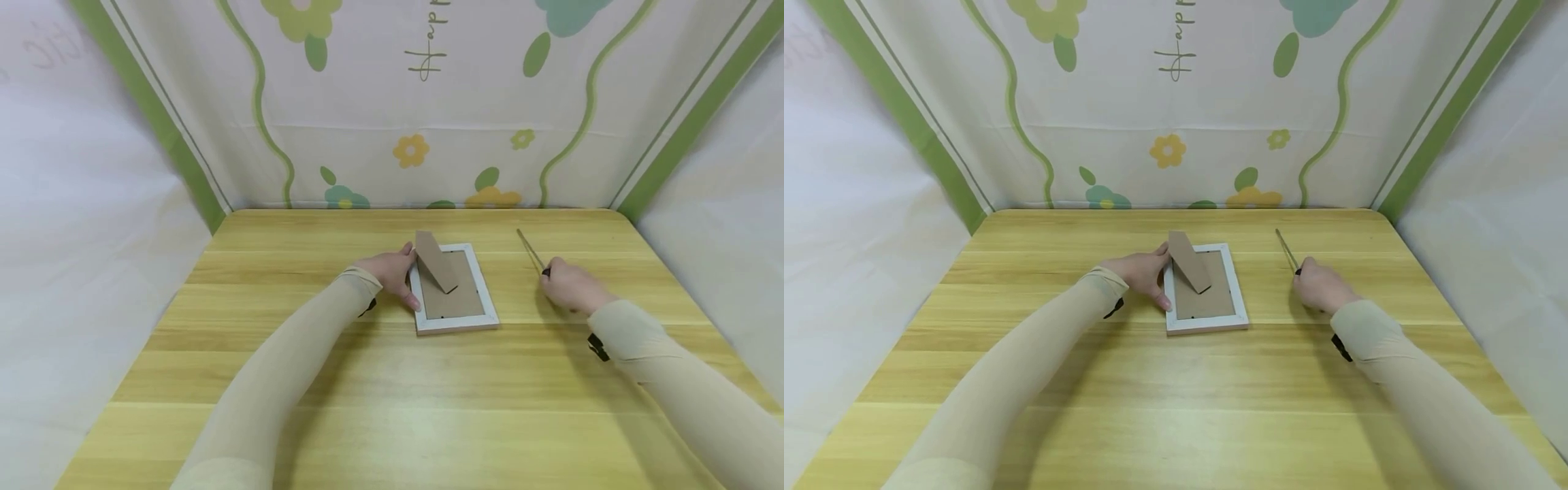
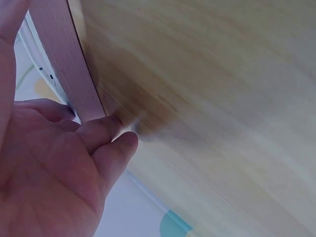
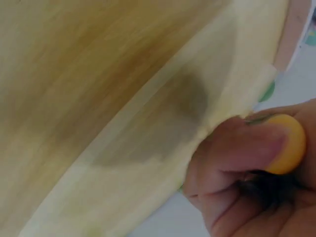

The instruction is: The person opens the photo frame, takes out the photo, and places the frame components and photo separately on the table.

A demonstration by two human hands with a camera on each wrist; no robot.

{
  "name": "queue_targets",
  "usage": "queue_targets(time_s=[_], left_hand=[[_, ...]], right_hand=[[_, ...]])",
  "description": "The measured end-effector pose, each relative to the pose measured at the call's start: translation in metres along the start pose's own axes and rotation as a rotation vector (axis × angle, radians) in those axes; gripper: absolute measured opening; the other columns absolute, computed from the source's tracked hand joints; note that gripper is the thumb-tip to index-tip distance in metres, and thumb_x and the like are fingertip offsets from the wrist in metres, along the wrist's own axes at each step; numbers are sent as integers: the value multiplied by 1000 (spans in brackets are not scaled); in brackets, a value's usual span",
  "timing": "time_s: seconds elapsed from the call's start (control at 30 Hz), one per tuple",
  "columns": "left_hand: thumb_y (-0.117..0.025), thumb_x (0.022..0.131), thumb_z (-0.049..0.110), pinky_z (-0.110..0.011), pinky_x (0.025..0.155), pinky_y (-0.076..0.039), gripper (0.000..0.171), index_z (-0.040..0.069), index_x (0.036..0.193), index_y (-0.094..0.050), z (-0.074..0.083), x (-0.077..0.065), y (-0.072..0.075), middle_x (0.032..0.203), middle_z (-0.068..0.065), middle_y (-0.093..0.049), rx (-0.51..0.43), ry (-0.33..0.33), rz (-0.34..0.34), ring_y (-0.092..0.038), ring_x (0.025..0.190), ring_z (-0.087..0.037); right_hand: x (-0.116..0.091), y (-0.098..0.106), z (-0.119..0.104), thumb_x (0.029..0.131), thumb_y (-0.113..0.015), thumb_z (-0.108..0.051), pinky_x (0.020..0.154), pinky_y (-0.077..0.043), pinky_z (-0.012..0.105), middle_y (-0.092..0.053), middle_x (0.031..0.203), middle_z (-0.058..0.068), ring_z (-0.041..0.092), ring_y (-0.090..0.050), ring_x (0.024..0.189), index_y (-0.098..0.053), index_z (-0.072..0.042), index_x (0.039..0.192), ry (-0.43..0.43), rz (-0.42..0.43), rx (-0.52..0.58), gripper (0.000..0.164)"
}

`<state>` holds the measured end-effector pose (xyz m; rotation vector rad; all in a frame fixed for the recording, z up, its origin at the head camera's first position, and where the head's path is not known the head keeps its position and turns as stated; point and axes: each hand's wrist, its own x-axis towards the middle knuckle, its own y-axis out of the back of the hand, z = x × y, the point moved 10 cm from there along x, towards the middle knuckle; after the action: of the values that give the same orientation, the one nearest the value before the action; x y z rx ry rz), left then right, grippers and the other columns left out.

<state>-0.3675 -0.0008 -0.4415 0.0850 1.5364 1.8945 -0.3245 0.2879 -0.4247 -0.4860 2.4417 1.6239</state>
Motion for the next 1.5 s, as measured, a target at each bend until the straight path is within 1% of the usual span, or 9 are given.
queue_targets(time_s=[0.27, 0.6, 0.73, 0.87, 1.1, 1.2, 1.3, 1.37, 1.5], left_hand=[[-85, 66, 58, -34, 117, -23, 136, 9, 160, 0, 2, 1, 0, 164, -17, 6, -16, -9, 11, -22, 147, -31], [-85, 67, 57, -33, 118, -22, 136, 9, 159, 2, 4, 0, -1, 164, -16, 7, -35, 2, -1, -19, 148, -29], [-84, 67, 58, -32, 117, -22, 136, 9, 159, 2, 3, 0, -3, 164, -15, 8, -33, 1, -7, -19, 148, -28], [-84, 67, 59, -33, 118, -21, 136, 9, 159, 3, 3, 0, -5, 164, -15, 9, -43, -3, -9, -18, 148, -28], [-83, 66, 61, -34, 118, -18, 139, 12, 159, 8, -2, 1, -12, 163, -12, 16, -111, -28, -11, -11, 149, -26], [-81, 67, 62, -33, 119, -17, 139, 11, 158, 11, -6, 0, -16, 163, -10, 20, -150, -54, -6, -6, 150, -24], [-81, 70, 59, -33, 119, -10, 138, 8, 156, 14, -4, -9, -15, 162, -10, 22, -210, -71, 6, 5, 150, -21], [-81, 72, 57, -36, 120, -6, 138, 5, 156, 15, -1, -20, -11, 162, -13, 21, -233, -58, 25, 8, 149, -23], [-81, 72, 60, -44, 119, -13, 138, 1, 156, 11, 12, -48, -7, 164, -20, 2, -184, 18, 82, -4, 150, -34]], right_hand=[[10, -5, 1, 101, -43, -19, 56, -46, 35, -54, 81, 19, 26, -54, 64, -37, 17, 125, -7, -13, -131, 43], [16, 2, 6, 101, -46, -25, 58, -48, 37, -60, 96, 25, 25, -56, 68, -45, 15, 124, 7, 9, -130, 46], [16, 11, 2, 102, -47, -27, 69, -52, 48, -61, 101, 29, 36, -61, 81, -48, 15, 122, 28, 55, -152, 46], [20, 27, -11, 103, -45, -29, 87, -44, 63, -53, 119, 38, 52, -52, 107, -51, 13, 126, 68, 179, -158, 48], [44, 31, -54, 103, -47, -23, 72, -47, 45, -63, 90, 18, 28, -56, 77, -56, 7, 124, 165, 206, -36, 38], [56, 23, -68, 103, -48, -21, 80, -48, 48, -63, 105, 21, 30, -59, 88, -55, 6, 128, 192, 180, 4, 38], [67, 15, -84, 104, -48, -18, 95, -42, 55, -64, 107, 22, 31, -59, 92, -53, 7, 133, 229, 148, 36, 39], [73, 9, -93, 104, -48, -17, 95, -42, 55, -65, 108, 21, 31, -60, 91, -50, 7, 137, 246, 121, 53, 40], [85, 2, -103, 105, -47, -20, 91, -45, 51, -64, 116, 22, 32, -60, 100, -48, 4, 141, 249, 95, 36, 43]])
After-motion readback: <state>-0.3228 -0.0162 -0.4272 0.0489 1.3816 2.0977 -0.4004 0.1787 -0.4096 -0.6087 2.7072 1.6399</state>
